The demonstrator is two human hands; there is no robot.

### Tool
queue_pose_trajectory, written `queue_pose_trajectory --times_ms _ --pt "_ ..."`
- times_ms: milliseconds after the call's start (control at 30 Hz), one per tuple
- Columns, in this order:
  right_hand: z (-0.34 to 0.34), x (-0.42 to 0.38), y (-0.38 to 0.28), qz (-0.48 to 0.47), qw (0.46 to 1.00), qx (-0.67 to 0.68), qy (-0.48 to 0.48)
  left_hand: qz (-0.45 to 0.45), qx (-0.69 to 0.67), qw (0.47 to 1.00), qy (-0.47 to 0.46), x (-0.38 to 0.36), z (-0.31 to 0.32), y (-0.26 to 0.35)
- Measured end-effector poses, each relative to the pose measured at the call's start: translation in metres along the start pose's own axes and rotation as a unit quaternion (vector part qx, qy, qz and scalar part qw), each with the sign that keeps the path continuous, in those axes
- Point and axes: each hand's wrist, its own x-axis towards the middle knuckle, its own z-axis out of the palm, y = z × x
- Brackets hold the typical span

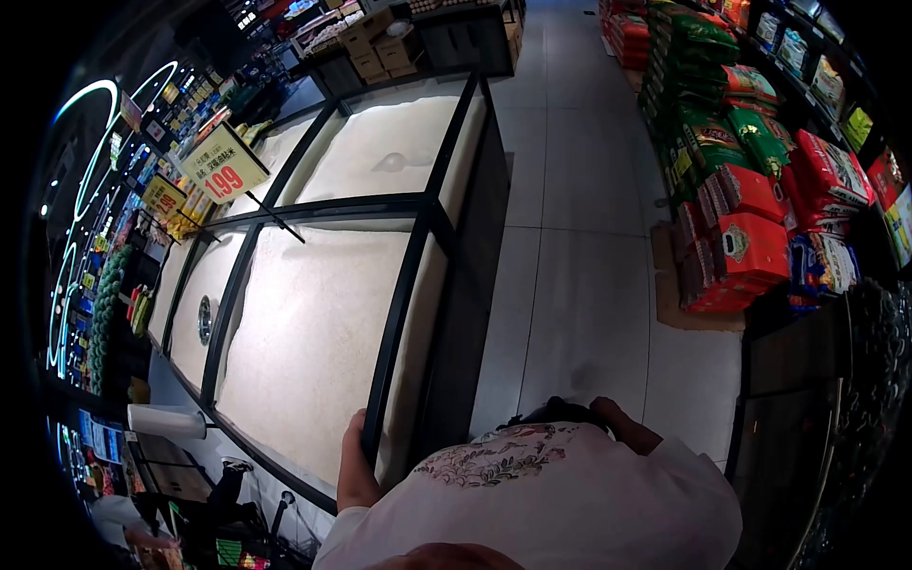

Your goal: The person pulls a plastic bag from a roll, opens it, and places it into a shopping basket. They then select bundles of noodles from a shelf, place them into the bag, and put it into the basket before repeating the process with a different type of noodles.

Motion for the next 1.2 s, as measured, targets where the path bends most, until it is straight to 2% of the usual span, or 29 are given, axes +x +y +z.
queue_pose_trajectory --times_ms 67,133,233,367,467,567,733,833,967,1033,1133,1200 --pt "-0.007 -0.004 -0.006 0.009 1.000 0.003 -0.008 0.005 0.011 1.000 0.002 -0.004 -0.002 0.004" --pt "-0.007 -0.010 -0.007 0.019 0.999 0.039 0.031 0.010 0.022 1.000 0.003 -0.004 -0.002 0.004" --pt "-0.005 -0.002 -0.003 0.025 0.999 0.028 0.003 0.020 -0.003 1.000 -0.007 0.001 -0.001 -0.001" --pt "0.003 0.004 0.007 0.005 1.000 0.011 0.001 0.034 -0.010 0.999 -0.001 0.008 0.004 -0.009" --pt "0.010 0.006 0.012 0.031 0.999 0.026 0.014 0.033 -0.029 0.999 -0.004 0.008 0.003 -0.009" --pt "0.017 0.006 0.019 -0.003 0.998 0.040 0.057 0.029 -0.028 0.999 -0.009 0.003 0.001 -0.005" --pt "0.012 0.007 0.018 0.000 1.000 -0.003 -0.001 0.017 -0.021 1.000 0.005 0.000 0.000 -0.002" --pt "0.010 0.005 0.017 -0.020 1.000 0.000 0.010 0.001 -0.026 1.000 -0.016 0.000 -0.001 -0.002" --pt "0.022 0.011 0.026 -0.040 0.998 0.004 0.037 -0.006 -0.018 1.000 0.012 -0.012 -0.005 0.010" --pt "0.030 0.017 0.032 -0.073 0.995 -0.048 0.040 -0.012 -0.016 1.000 0.015 -0.026 -0.011 0.024" --pt "0.029 0.017 0.032 -0.100 0.993 -0.039 0.059 -0.002 0.043 0.998 0.052 -0.046 -0.017 0.037" --pt "0.030 0.019 0.030 -0.107 0.991 -0.041 0.065 0.005 0.007 1.000 0.000 -0.045 -0.016 0.030"
